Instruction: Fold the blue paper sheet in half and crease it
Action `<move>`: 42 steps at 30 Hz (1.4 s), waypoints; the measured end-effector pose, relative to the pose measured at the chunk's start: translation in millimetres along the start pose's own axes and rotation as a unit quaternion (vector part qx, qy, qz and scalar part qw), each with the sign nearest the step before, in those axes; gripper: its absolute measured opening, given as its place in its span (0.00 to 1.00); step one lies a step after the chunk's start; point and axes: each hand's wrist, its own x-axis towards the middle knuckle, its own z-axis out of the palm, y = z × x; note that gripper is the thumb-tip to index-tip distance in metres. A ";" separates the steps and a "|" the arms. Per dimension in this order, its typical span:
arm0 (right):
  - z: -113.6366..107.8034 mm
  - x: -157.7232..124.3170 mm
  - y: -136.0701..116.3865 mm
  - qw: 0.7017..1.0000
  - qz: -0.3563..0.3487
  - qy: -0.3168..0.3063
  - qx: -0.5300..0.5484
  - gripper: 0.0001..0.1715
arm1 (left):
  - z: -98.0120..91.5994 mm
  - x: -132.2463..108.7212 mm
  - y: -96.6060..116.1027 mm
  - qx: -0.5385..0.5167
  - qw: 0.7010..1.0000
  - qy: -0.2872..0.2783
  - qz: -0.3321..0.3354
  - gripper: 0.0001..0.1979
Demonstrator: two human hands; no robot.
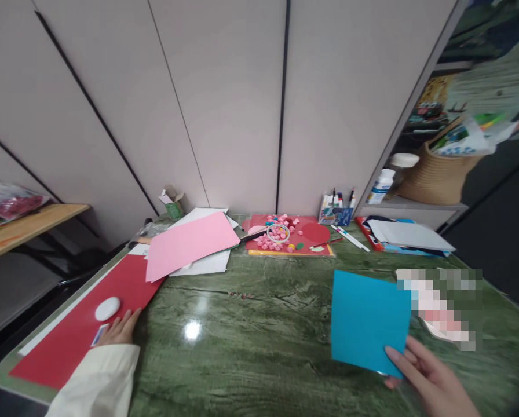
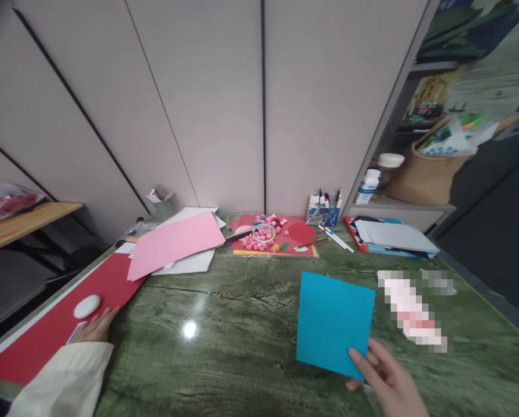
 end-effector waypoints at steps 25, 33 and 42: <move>-21.0 14.1 25.1 0.999 -0.026 0.018 0.027 0.21 | -45.8 137.0 141.9 0.079 0.983 -0.047 0.162 0.39; -22.5 15.3 26.2 0.998 -0.035 0.023 0.039 0.20 | -49.2 140.9 115.0 0.053 0.981 -0.079 0.170 0.31; -19.9 11.3 17.3 0.997 -0.021 0.046 0.055 0.24 | -93.9 153.2 117.7 -0.004 0.983 -0.061 0.176 0.18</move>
